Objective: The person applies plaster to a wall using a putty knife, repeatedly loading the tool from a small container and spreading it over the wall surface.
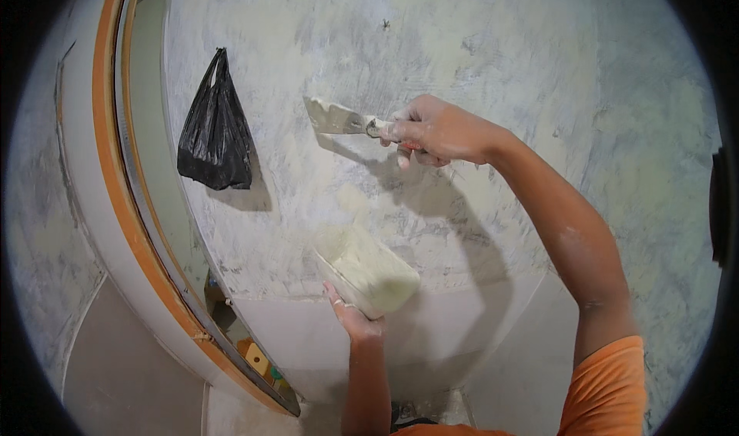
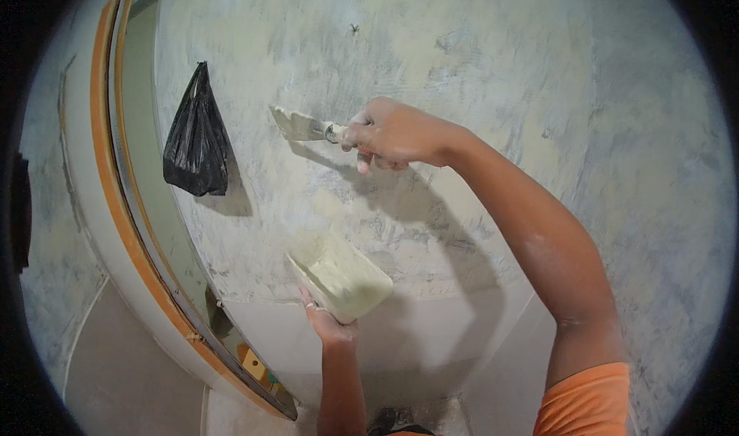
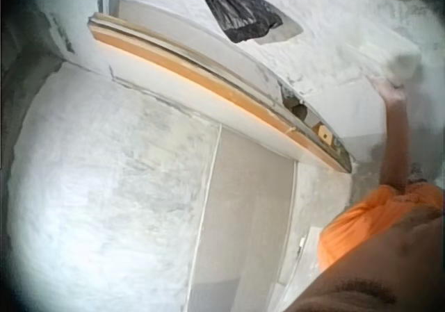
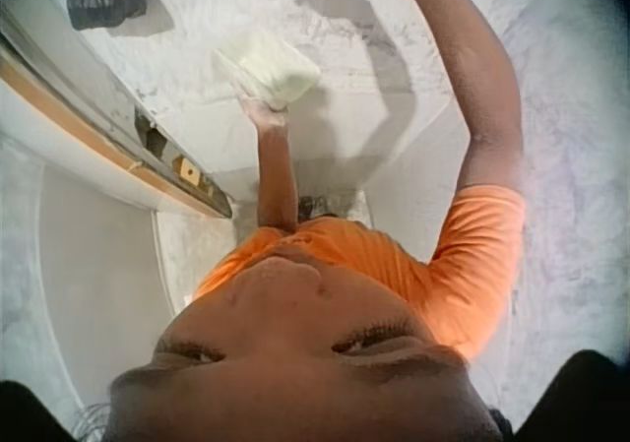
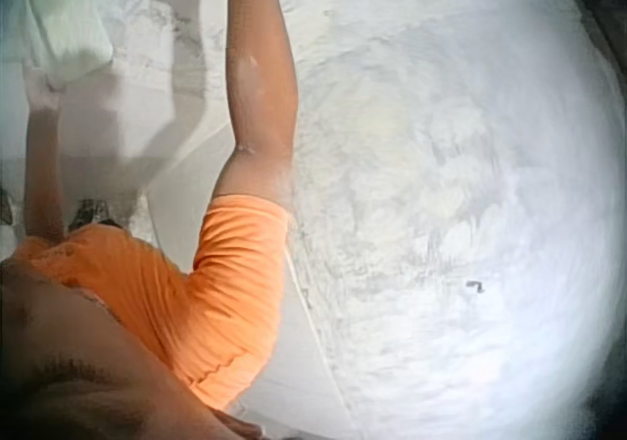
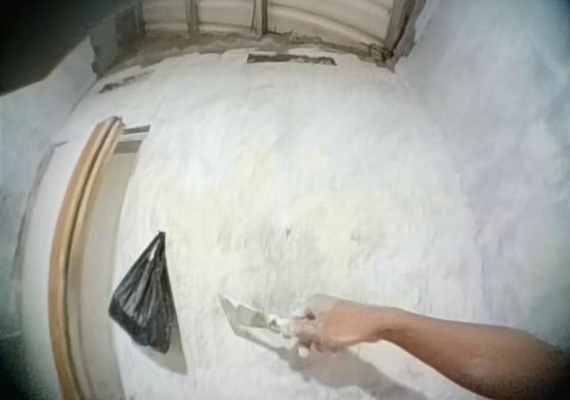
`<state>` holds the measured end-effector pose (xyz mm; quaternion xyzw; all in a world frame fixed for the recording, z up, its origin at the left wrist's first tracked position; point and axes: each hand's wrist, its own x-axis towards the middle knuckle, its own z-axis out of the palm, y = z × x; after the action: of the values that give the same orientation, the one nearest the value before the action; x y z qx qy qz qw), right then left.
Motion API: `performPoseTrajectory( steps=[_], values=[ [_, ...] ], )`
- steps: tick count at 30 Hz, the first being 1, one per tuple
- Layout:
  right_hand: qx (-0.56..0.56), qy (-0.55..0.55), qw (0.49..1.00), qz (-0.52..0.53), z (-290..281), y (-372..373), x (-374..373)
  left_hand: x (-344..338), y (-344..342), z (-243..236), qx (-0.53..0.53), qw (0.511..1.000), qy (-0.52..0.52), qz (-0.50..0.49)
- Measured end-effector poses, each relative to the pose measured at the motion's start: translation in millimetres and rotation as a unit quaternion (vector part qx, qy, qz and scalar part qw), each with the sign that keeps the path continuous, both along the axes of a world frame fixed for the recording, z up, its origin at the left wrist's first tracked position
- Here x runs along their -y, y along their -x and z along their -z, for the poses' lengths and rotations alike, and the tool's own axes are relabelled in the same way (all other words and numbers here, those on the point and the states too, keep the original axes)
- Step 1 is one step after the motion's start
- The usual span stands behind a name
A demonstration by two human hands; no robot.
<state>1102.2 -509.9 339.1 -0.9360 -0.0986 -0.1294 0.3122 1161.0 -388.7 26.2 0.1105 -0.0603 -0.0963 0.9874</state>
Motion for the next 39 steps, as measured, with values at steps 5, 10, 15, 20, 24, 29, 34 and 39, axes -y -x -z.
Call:
performPoseTrajectory(
  steps=[5,10,15,20,24,29,34,39],
  values=[
    [0.036,-0.116,0.988,0.092,33.1,-43.9,39.6,10.4,-4.4,5.3,0.033,0.999,0.007,0.007],
    [0.082,-0.270,0.938,0.202,150.9,-25.9,60.3,-3.5,0.7,-0.5,-0.028,0.999,-0.030,0.012],
    [0.108,-0.384,0.895,0.201,229.3,8.6,43.5,-11.8,-2.9,1.1,-0.004,1.000,-0.009,0.013],
    [0.057,-0.377,0.912,0.149,234.8,61.3,28.2,-8.9,8.3,-1.1,0.022,1.000,-0.010,0.005],
    [0.075,-0.279,0.948,0.133,238.2,87.1,28.2,-6.8,12.3,7.4,0.006,0.999,-0.050,0.004],
    [-0.005,-0.265,0.944,0.198,230.2,125.0,16.6,-8.3,-3.3,54.2,0.172,0.980,-0.097,0.030],
    [-0.034,-0.282,0.938,0.198,240.3,138.5,15.9,-7.0,-6.9,78.3,0.126,0.986,-0.027,0.107],
    [-0.048,-0.214,0.959,0.179,239.7,137.8,5.9,-21.4,-25.8,97.3,0.261,0.958,-0.039,0.113]
  ],
)
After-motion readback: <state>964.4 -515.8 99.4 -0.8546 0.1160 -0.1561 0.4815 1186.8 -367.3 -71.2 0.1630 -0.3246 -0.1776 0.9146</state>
